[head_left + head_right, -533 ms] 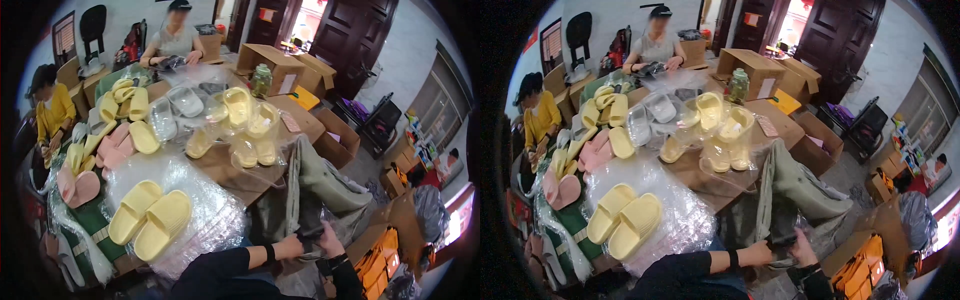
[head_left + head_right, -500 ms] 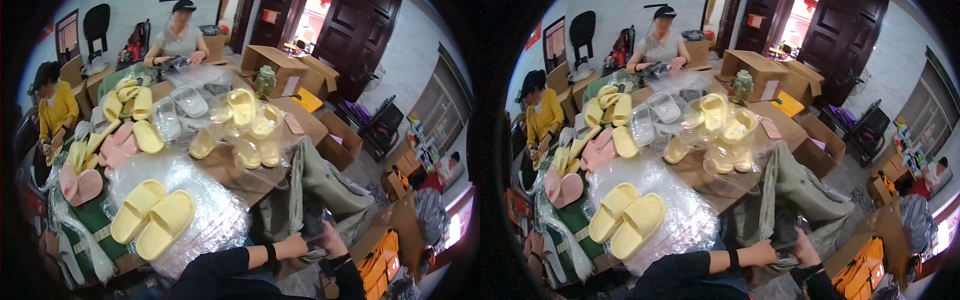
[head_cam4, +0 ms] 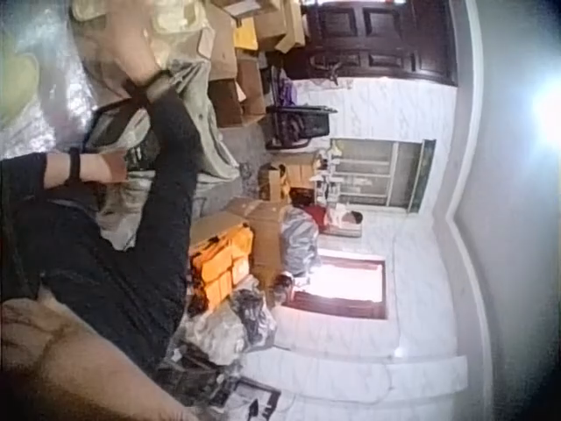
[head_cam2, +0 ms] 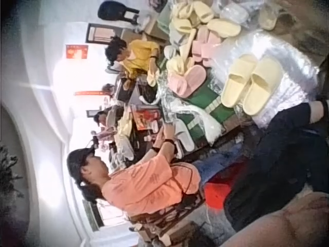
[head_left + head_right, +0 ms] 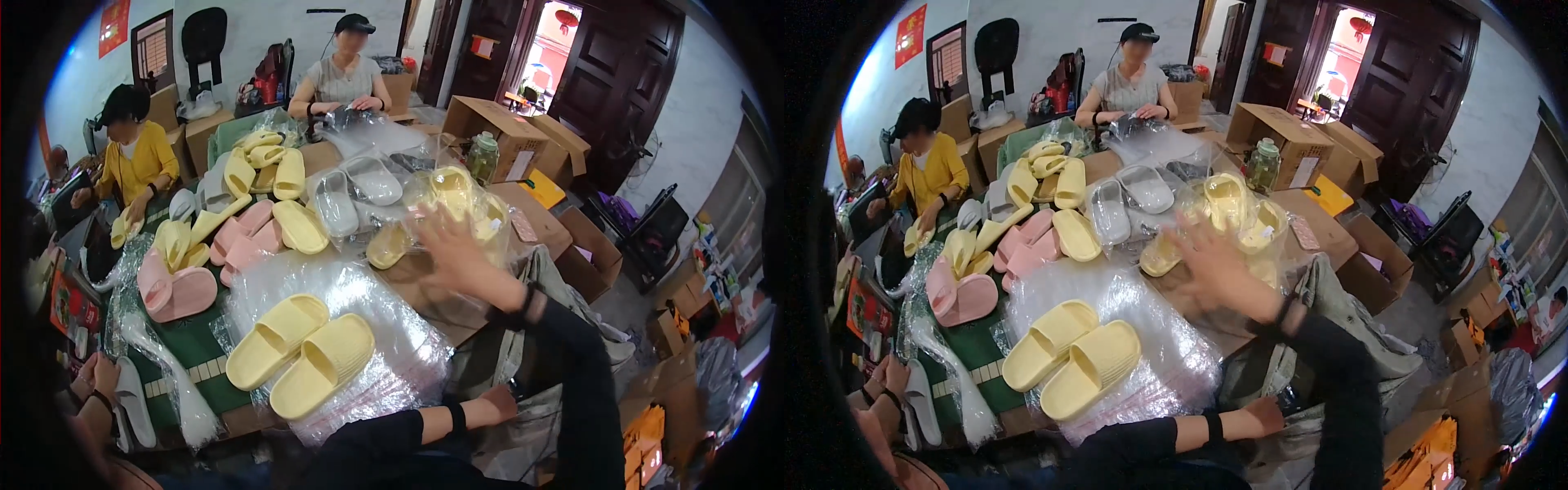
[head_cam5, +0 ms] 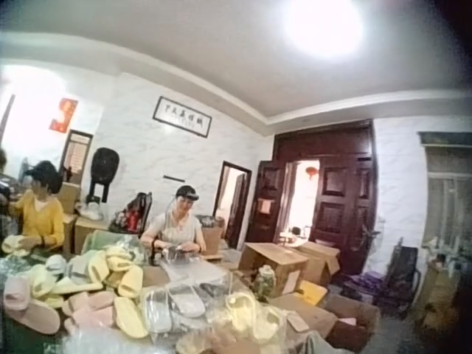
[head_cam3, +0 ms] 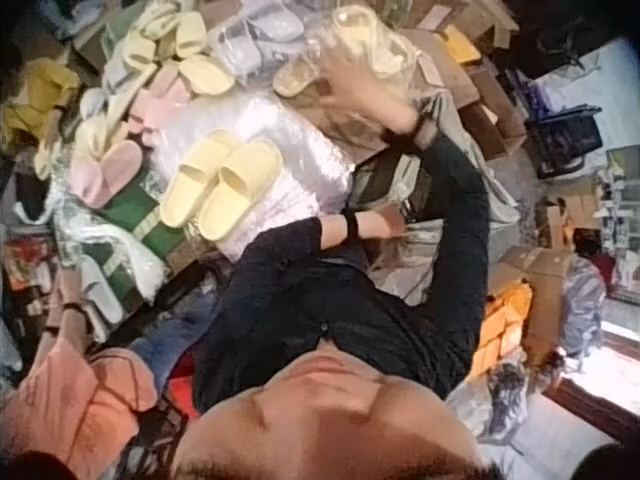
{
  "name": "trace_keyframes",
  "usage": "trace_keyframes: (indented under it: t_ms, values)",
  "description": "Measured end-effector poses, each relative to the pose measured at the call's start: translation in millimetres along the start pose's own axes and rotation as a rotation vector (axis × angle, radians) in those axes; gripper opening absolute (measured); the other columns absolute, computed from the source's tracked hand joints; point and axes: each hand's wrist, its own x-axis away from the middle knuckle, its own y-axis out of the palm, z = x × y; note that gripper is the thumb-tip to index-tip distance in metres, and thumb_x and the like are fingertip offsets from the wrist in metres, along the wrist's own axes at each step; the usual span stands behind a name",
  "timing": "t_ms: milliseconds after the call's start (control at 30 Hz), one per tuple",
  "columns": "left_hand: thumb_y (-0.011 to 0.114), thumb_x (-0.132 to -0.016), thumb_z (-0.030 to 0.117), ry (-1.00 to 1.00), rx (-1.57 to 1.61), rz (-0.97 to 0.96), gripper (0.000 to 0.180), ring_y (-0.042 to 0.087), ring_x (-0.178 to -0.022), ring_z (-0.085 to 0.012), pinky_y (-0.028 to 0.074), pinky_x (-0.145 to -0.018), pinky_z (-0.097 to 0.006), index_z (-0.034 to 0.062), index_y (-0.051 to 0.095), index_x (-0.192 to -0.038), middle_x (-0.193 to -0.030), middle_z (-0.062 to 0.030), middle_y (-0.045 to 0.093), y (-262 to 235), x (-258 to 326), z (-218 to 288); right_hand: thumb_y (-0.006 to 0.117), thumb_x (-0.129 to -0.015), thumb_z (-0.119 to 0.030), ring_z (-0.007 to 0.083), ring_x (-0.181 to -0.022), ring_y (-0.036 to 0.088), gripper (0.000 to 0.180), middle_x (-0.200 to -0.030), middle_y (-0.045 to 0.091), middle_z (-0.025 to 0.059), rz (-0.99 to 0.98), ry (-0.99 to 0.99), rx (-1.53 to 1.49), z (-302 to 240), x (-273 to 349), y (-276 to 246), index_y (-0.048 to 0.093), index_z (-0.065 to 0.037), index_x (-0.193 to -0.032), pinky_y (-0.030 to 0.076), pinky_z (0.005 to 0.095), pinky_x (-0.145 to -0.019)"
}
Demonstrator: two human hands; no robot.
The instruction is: Inspecting, cleaning, and packing finished sandals into plastic bags for shipping.
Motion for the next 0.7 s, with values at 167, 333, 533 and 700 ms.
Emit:
trace_keyframes:
  t_ms: [167,333,533,700]
  values:
    - [0.052,-0.081,0.019,0.002,0.239,0.986,0.021,0.065,-0.08,-0.023,0.045,-0.083,-0.038,0.0069,0.068,-0.09,-0.08,-0.0041,0.067,-35.6,13.9,-2.4,0.057,-0.083,-0.023,0.0317,-0.131,0.035,0.066,-0.132,0.047,0.0111,0.285,-0.184,0.5,18.5,-100.3,134.5,0.031,-0.018,-0.143,0.013,0.0604,-0.111]
    - [0.051,-0.082,0.017,-0.159,0.347,0.991,0.02,0.065,-0.08,-0.0234,0.043,-0.089,-0.035,0.008,0.067,-0.09,-0.078,-0.0024,0.066,-71.9,40.8,8.2,0.055,-0.082,-0.016,0.0238,-0.094,0.058,0.015,-0.09,0.061,0.0049,0.283,-0.122,0.353,25.7,-127.9,150.4,0.065,-0.01,-0.091,0.033,0.0546,-0.103]
    - [0.051,-0.081,0.014,-0.219,0.3,0.284,0.015,0.064,-0.078,-0.0237,0.043,-0.081,-0.035,0.0118,0.066,-0.085,-0.078,-0.0061,0.066,118.5,20.8,-22.1,0.065,-0.072,-0.009,0.0284,-0.098,0.057,0.024,-0.099,0.06,0.0069,0.289,-0.039,0.01,40.9,-177.9,77.2,0.062,-0.011,-0.096,0.049,0.0365,-0.081]
    - [0.053,-0.078,0.015,-0.1,0.049,0.225,0.009,0.062,-0.066,-0.0237,0.044,-0.075,-0.036,0.0126,0.062,-0.076,-0.065,-0.0061,0.062,10.4,36.5,-12.7,0.055,-0.075,-0.006,0.026,-0.091,0.058,0.012,-0.093,0.059,0.0055,0.477,-0.218,0.169,93.9,-137.9,39.9,0.062,-0.011,-0.084,0.049,0.041,-0.073]
